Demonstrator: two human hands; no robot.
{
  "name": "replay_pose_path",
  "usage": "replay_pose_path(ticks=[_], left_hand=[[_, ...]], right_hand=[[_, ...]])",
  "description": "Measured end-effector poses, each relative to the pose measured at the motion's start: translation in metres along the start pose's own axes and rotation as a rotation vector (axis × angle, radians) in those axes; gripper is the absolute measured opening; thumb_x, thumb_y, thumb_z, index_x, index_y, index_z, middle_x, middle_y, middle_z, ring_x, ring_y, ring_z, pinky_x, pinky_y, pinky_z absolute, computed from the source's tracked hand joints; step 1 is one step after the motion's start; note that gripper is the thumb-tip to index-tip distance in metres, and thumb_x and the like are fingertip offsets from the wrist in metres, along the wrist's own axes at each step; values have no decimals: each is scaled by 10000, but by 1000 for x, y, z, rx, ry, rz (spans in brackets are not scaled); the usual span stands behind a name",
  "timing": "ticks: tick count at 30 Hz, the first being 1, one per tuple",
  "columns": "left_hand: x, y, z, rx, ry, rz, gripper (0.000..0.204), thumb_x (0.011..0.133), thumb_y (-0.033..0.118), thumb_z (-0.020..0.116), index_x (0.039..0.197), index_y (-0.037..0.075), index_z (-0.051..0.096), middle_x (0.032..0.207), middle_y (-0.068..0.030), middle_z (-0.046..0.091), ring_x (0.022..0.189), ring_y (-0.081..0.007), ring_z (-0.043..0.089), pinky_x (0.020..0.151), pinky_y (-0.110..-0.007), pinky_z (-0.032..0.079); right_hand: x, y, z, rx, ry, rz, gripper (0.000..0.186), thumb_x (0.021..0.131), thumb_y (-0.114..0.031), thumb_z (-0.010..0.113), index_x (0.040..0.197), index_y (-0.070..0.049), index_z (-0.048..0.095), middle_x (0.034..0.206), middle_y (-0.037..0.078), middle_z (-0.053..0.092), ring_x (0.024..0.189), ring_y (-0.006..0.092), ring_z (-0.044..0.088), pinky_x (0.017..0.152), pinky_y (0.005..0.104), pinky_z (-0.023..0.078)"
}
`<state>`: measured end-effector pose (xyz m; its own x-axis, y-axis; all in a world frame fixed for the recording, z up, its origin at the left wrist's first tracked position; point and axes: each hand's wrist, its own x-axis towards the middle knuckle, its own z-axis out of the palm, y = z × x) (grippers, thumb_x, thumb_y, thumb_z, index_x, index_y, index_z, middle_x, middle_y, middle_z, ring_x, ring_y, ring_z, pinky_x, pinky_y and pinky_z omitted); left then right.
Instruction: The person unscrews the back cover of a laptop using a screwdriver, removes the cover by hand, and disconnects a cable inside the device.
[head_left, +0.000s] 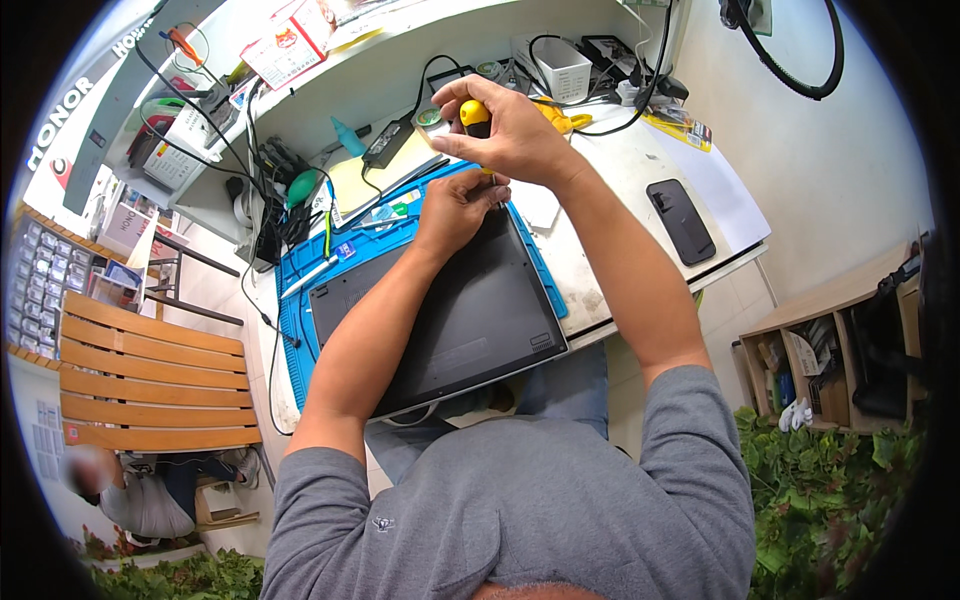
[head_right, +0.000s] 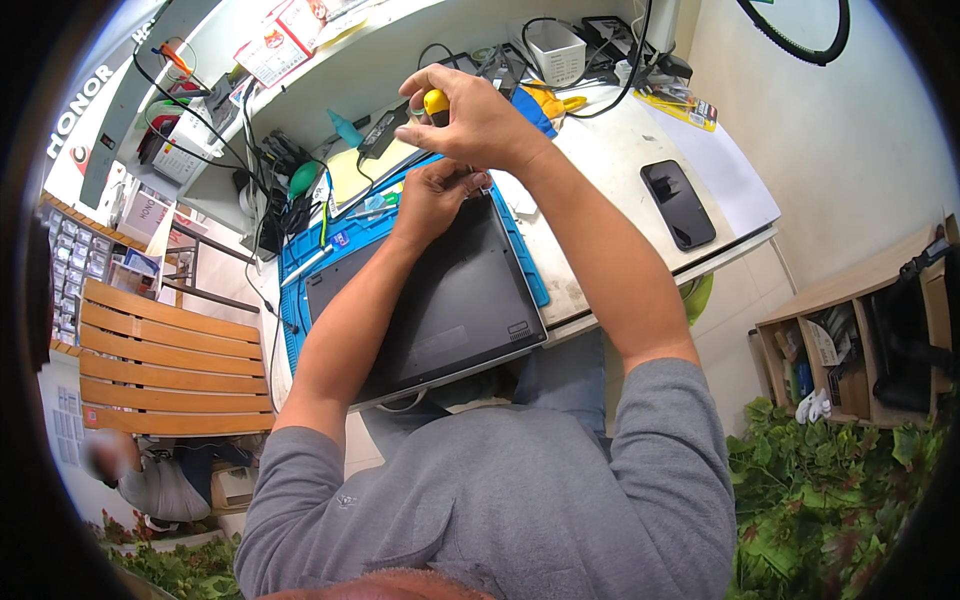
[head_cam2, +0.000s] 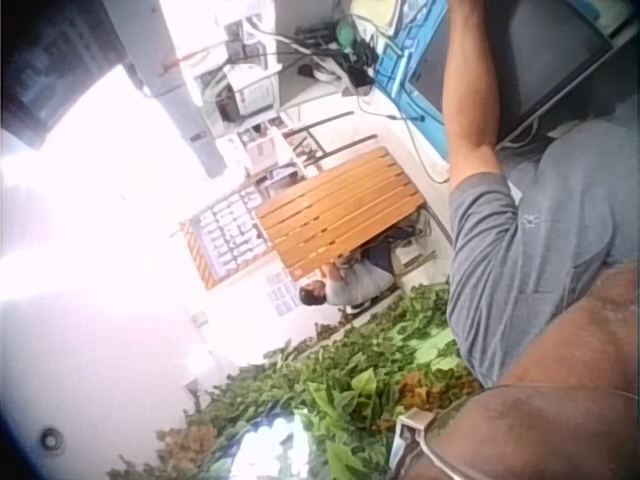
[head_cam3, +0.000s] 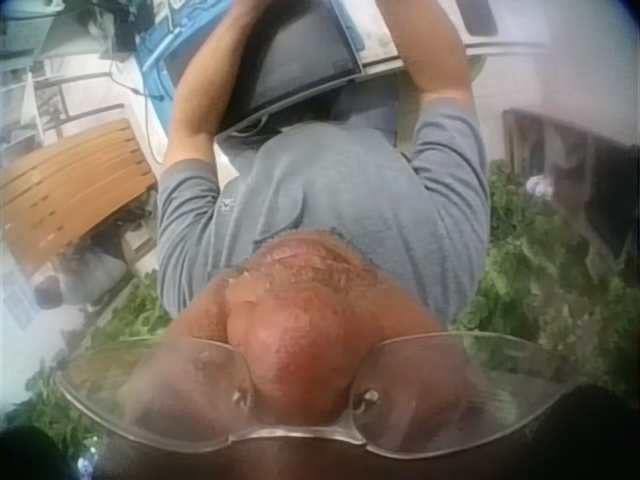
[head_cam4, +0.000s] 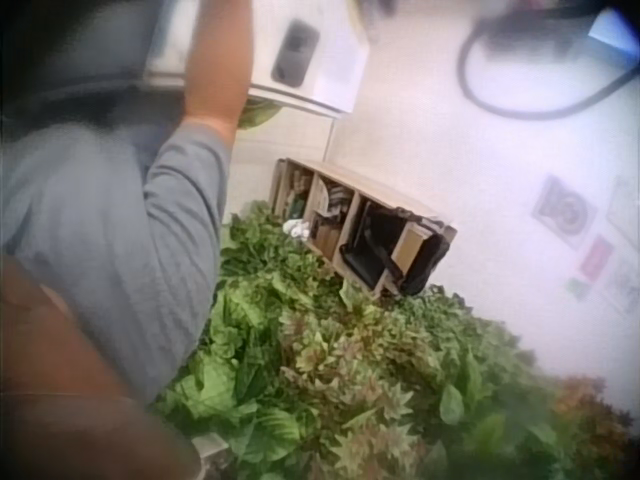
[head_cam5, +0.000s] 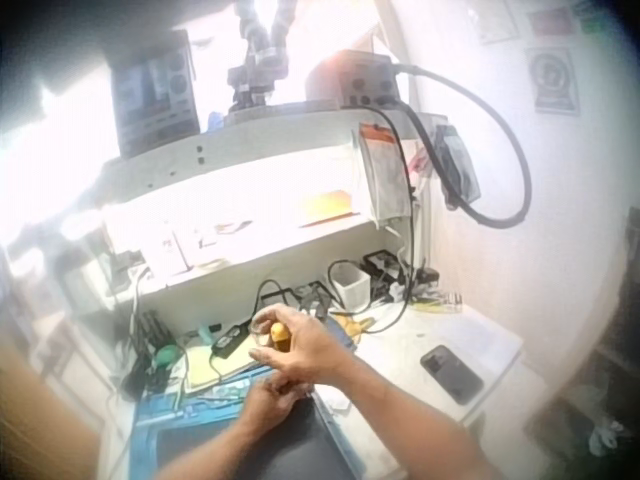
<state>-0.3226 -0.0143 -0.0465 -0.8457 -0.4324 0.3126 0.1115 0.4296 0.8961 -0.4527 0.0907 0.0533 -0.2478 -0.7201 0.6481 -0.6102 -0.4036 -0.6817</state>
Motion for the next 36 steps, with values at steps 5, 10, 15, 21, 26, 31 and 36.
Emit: replay_pose_path(ticks=[5, 10, 15, 21, 26, 31, 36], left_hand=[[2, -1, 4, 97, 24, 27, 148, 980, 95, 830, 1097, 5, 815, 914, -53, 826, 831, -104, 752, 768, -290, 589], [3, -1, 2, 135, 12, 24, 159, 966, 121, 854, 1063, 2, 812, 892, -64, 832, 768, -108, 742, 728, -282, 574], [2, 6, 9, 186, 57, 44, 149, 981, 121, 846, 1040, -9, 803, 881, -57, 821, 771, -94, 733, 737, -272, 582], [0, 1, 16, 139, 107, 39, 141, 989, 117, 842, 1023, -11, 792, 894, -45, 819, 778, -78, 724, 741, -257, 586], [0, -1, 14, 191, 141, 35, 166, 974, 135, 866, 1017, -6, 789, 889, -48, 813, 768, -75, 719, 712, -250, 579], [0, -2, 12, 204, 164, -5, 220, 945, 185, 903, 1013, 6, 793, 866, -42, 798, 767, -83, 718, 722, -246, 572], [4, 3, 8, -94, 40, 14, 215, 961, 171, 881, 1065, 1, 800, 895, -48, 800, 828, -98, 733, 770, -267, 583]], right_hand=[[1, 6, 14, -80, 131, -48, 329, 998, -260, 821, 1198, -16, 729, 932, 61, 744, 861, 128, 683, 805, 294, 572], [1, 9, 8, 166, 103, 97, 167, 1090, -171, 662, 1173, -35, 714, 918, 66, 700, 767, 117, 634, 708, 304, 540], [-3, 7, 3, -303, 430, -128, 272, 961, -189, 886, 1101, -19, 726, 948, 3, 679, 778, 94, 624, 745, 276, 564], [-10, 17, -4, 454, 136, 131, 528, 864, -135, 949, 1359, -71, 778, 964, 48, 741, 860, 99, 709, 774, 252, 597], [-10, 6, -8, 103, 263, 60, 367, 936, -113, 892, 1286, -41, 810, 1008, 32, 775, 905, 111, 732, 854, 262, 620], [-8, -5, -13, -122, 97, 30, 368, 947, -111, 878, 1283, 11, 792, 1130, 78, 799, 1065, 134, 761, 949, 277, 624], [-6, 5, -19, 159, 7, 88, 297, 1038, -60, 732, 1320, 30, 760, 1138, 95, 797, 1072, 142, 759, 971, 282, 612]])
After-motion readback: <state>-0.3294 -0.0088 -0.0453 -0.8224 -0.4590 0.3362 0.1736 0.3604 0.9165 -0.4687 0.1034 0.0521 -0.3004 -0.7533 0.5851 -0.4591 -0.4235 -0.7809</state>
